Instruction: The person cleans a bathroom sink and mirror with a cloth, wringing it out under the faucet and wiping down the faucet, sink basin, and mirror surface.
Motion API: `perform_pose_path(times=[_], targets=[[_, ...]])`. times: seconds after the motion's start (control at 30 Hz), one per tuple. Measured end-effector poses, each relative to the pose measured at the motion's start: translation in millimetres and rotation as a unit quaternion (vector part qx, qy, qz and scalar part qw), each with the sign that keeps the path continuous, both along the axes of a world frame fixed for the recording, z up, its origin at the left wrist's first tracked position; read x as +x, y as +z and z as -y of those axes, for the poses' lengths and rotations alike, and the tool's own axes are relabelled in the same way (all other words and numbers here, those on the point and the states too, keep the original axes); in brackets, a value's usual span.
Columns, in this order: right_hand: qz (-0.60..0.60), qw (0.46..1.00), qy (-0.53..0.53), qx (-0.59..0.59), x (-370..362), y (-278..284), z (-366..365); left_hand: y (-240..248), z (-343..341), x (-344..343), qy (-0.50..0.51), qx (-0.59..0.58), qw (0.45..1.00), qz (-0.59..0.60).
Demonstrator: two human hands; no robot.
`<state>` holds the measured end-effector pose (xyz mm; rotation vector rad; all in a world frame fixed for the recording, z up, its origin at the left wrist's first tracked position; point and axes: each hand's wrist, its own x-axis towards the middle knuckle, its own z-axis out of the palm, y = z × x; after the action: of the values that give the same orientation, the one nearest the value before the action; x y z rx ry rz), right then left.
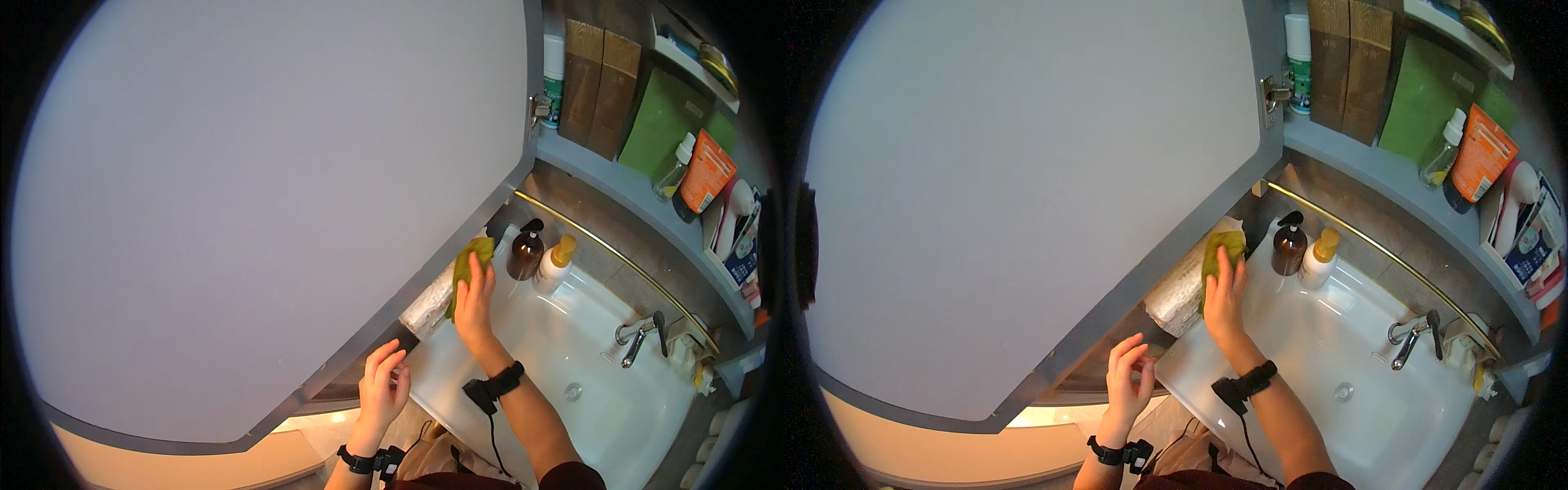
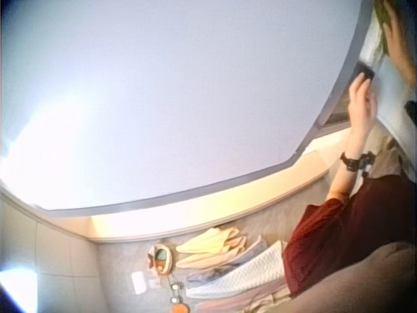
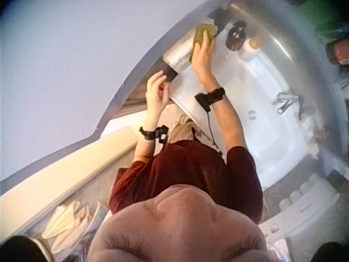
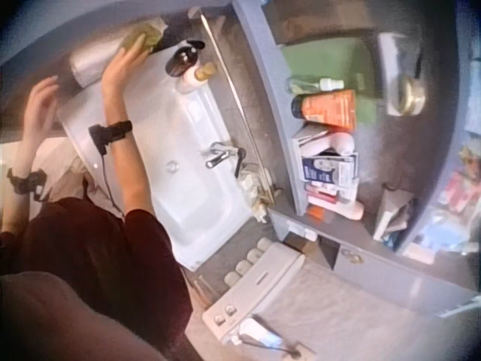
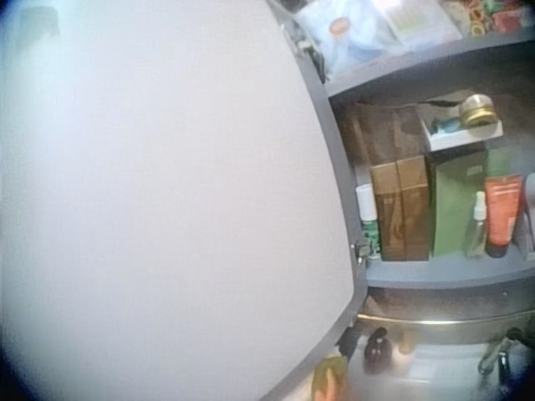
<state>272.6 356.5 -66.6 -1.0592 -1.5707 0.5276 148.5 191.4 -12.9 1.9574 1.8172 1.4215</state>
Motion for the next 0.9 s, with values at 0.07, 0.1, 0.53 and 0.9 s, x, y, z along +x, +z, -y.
perform_pose_path(times=[0.07,0.1,0.53,0.9], targets=[[-0.016,1.0,-0.011,-0.015,-8,-8,9,1,6,-2,0.0,0.0,1.0,-0.002],[0.025,1.0,-0.003,-0.013,-11,-14,20,-1,7,-5,0.002,0.002,1.0,-0.005],[0.039,0.979,0.173,-0.103,90,-38,41,-6,-16,-6,-0.008,0.01,1.0,-0.002],[0.056,0.951,0.294,-0.084,31,-37,79,-11,1,-18,0.009,-0.024,1.0,-0.014]])
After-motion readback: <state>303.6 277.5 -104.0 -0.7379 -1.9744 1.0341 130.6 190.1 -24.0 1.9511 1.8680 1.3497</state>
